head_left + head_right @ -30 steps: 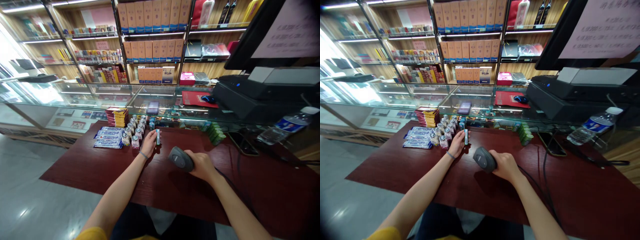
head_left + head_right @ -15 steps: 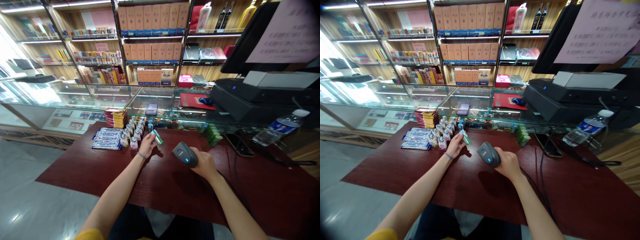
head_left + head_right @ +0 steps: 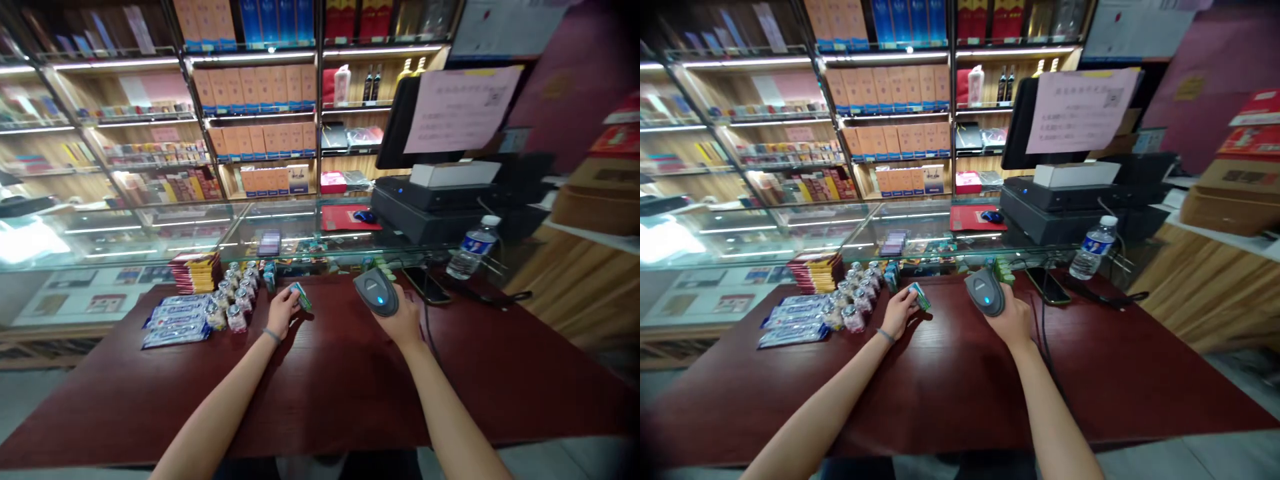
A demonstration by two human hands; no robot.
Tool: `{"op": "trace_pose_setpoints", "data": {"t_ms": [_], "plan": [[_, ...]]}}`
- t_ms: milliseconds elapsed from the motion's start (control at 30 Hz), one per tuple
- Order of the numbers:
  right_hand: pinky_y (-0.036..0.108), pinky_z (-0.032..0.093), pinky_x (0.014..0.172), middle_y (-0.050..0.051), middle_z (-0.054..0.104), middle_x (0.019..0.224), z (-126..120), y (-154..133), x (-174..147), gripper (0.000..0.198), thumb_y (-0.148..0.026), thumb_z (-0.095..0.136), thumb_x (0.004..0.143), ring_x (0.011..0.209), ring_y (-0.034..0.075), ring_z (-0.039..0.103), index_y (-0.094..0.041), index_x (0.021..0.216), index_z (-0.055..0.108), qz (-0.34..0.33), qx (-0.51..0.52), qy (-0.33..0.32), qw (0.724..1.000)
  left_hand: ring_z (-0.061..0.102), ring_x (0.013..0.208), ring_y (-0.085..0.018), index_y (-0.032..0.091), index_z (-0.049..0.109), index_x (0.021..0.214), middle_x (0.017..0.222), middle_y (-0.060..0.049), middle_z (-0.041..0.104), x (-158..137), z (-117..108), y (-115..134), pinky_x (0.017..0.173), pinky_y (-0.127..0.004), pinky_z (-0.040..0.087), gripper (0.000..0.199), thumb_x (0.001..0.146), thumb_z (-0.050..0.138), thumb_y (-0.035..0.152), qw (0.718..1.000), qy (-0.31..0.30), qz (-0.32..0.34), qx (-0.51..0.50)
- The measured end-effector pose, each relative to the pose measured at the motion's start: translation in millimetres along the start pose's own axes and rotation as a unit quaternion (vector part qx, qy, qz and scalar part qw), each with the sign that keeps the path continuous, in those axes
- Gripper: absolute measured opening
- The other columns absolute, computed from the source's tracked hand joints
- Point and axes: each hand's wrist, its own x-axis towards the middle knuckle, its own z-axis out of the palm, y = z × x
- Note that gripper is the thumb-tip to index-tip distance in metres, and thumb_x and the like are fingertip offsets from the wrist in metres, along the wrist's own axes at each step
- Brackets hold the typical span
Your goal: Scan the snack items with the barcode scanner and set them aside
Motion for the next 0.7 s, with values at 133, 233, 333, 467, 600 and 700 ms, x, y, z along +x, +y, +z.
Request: {"op": "trace_pose_setpoints", "data": {"t_ms": [133, 233, 333, 467, 600, 700], "plan": [[0.030, 0.049, 0.054, 0.008, 0.074, 0.071, -5, 16, 3, 0.039, -0.042, 0.065, 0.078, 0.058, 0.026, 0.070, -0.018, 0.108, 0.058, 0.071, -0.025, 0.032, 0.997, 0.070, 0.083, -0.016, 0.016, 0.067, 0.112, 0.099, -0.007, 0.073, 21, 39, -9, 0.073, -0.027, 0.056, 0.061, 0.061, 0.089, 0.041, 0.998, 0.007, 0.051, 0.045], [0.030, 0.049, 0.054, 0.007, 0.074, 0.070, -10, 24, 5, 0.040, -0.045, 0.066, 0.076, 0.059, 0.027, 0.071, -0.019, 0.106, 0.059, 0.122, -0.033, 0.050, 0.991, 0.070, 0.090, -0.019, 0.015, 0.065, 0.102, 0.098, -0.009, 0.074, 38, 77, -22, 0.083, -0.033, 0.056, 0.048, 0.066, 0.086, 0.039, 0.992, -0.026, 0.107, 0.067], [0.031, 0.049, 0.054, 0.010, 0.075, 0.074, -14, 31, 5, 0.043, -0.045, 0.066, 0.076, 0.063, 0.029, 0.073, -0.018, 0.109, 0.060, 0.165, -0.029, 0.065, 0.984, 0.071, 0.091, -0.021, 0.016, 0.065, 0.099, 0.096, -0.009, 0.074, 53, 116, -38, 0.087, -0.037, 0.056, 0.041, 0.070, 0.083, 0.038, 0.985, -0.059, 0.136, 0.087], [0.032, 0.050, 0.055, 0.011, 0.075, 0.074, -17, 36, 5, 0.045, -0.046, 0.066, 0.077, 0.064, 0.030, 0.073, -0.016, 0.111, 0.060, 0.213, -0.024, 0.077, 0.974, 0.071, 0.088, -0.020, 0.017, 0.063, 0.096, 0.092, -0.007, 0.073, 66, 155, -62, 0.087, -0.036, 0.055, 0.031, 0.073, 0.079, 0.029, 0.979, -0.072, 0.153, 0.114], [0.033, 0.053, 0.058, 0.011, 0.074, 0.076, -17, 40, 4, 0.046, -0.047, 0.065, 0.077, 0.068, 0.030, 0.074, -0.017, 0.111, 0.059, 0.260, -0.003, 0.096, 0.961, 0.068, 0.087, -0.019, 0.018, 0.066, 0.094, 0.092, -0.005, 0.070, 76, 176, -82, 0.085, -0.034, 0.053, 0.022, 0.075, 0.076, 0.023, 0.957, -0.045, 0.210, 0.198], [0.033, 0.053, 0.059, 0.013, 0.074, 0.079, -16, 42, 4, 0.046, -0.047, 0.065, 0.076, 0.071, 0.031, 0.074, -0.017, 0.110, 0.059, 0.275, 0.003, 0.113, 0.955, 0.065, 0.084, -0.018, 0.018, 0.066, 0.094, 0.088, -0.004, 0.068, 82, 186, -93, 0.082, -0.032, 0.052, 0.019, 0.077, 0.075, 0.022, 0.943, -0.032, 0.235, 0.235]]}}
